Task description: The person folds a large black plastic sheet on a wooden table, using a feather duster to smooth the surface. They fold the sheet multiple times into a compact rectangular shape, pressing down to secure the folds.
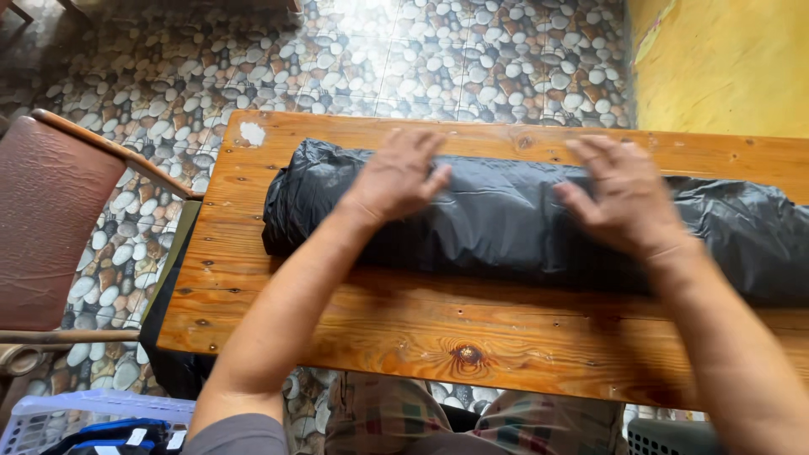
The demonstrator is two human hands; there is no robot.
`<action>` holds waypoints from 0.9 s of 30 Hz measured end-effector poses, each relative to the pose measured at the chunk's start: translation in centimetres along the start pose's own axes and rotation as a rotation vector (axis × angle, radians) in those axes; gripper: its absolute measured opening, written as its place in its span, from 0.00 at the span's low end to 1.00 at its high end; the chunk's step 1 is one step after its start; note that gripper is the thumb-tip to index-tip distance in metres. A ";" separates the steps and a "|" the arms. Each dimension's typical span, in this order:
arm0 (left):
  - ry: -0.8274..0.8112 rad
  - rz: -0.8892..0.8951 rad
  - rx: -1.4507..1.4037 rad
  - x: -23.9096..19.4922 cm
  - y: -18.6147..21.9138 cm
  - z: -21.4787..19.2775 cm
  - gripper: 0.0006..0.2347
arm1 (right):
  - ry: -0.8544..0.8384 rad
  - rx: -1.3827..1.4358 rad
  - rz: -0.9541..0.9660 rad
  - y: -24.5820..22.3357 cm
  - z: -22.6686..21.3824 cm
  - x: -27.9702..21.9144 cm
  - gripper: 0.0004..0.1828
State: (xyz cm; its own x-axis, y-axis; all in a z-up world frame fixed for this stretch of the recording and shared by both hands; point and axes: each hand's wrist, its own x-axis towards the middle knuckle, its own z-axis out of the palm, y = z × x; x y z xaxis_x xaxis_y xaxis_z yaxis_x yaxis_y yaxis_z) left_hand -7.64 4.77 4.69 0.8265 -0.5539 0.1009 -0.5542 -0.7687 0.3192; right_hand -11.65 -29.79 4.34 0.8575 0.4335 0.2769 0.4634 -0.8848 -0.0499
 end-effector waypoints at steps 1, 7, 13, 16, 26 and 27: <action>-0.001 0.001 0.004 0.1 1.3 1.5 0.28 | 0.004 0.003 0.002 -2.4 1.0 0.1 0.39; 0.098 0.095 0.160 -2.8 4.0 4.5 0.28 | -0.115 0.079 -0.024 -6.6 4.1 -2.0 0.37; -0.118 -0.216 0.510 -5.8 -2.1 2.9 0.35 | -0.286 -0.048 0.346 3.3 2.7 -7.4 0.41; -0.065 -0.328 0.568 -6.9 -4.5 2.5 0.36 | -0.270 -0.155 0.477 9.0 3.1 -11.6 0.42; 0.092 -0.499 0.106 -9.6 -8.5 2.7 0.35 | -0.157 0.004 0.618 12.5 2.1 -14.9 0.40; 0.101 -0.499 0.090 -9.6 -8.6 2.7 0.35 | -0.124 0.026 0.607 12.5 2.1 -14.9 0.39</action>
